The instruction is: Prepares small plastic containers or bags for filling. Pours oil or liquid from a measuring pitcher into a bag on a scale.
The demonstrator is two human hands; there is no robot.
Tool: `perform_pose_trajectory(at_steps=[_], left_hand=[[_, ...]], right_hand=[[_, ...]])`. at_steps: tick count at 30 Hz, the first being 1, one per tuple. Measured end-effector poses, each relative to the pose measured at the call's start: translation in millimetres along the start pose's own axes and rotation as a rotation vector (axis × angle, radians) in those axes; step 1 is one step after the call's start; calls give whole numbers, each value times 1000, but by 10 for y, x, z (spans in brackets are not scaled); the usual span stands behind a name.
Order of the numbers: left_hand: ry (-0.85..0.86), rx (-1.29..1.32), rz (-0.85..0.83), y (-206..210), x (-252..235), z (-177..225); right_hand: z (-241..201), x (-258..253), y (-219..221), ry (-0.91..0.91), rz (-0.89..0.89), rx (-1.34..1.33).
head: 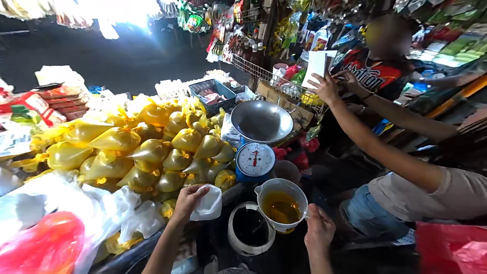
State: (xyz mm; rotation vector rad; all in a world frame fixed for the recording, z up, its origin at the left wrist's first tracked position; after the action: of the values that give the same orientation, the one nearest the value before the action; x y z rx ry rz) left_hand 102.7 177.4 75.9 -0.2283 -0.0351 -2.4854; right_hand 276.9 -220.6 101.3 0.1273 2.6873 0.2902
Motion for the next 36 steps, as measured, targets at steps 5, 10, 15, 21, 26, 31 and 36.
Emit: perform_pose_trajectory(at_steps=[5,10,15,21,26,31,36], left_hand=[[87,-84,79,44,-44,245],[86,-87,97,161,-34,276],[95,-132,104,286,-135,358],[-17,-88,-106,555,-323,605],[86,-211,-68,659,-282,952],[237,-316,-41,824,-282,1320],[350,-548,60,895,-240,1517]], right_hand=[[-171,-63,0,-43,26,14],[-86,-57,-10,-27,21,22],[-88,-178,42,92,-27,70],[-454,-522,229,113,-190,-70],[-941,-851,385,-140,-309,-107],[-1399,-1145,704,-347,-354,78],[-1573,-1337,1088,-440,-487,352]])
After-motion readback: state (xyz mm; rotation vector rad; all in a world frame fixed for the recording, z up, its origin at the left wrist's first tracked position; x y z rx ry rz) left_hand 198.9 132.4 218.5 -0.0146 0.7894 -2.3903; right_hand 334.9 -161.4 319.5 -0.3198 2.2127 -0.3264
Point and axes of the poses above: each hand's wrist, its own x-axis away from the middle knuckle, its own y-axis out of the palm, z = x × y, the point moved 5 cm from there along -x, towards the middle knuckle, and after that the axes turned 8 degrees about -y, right-handed, at the moved point
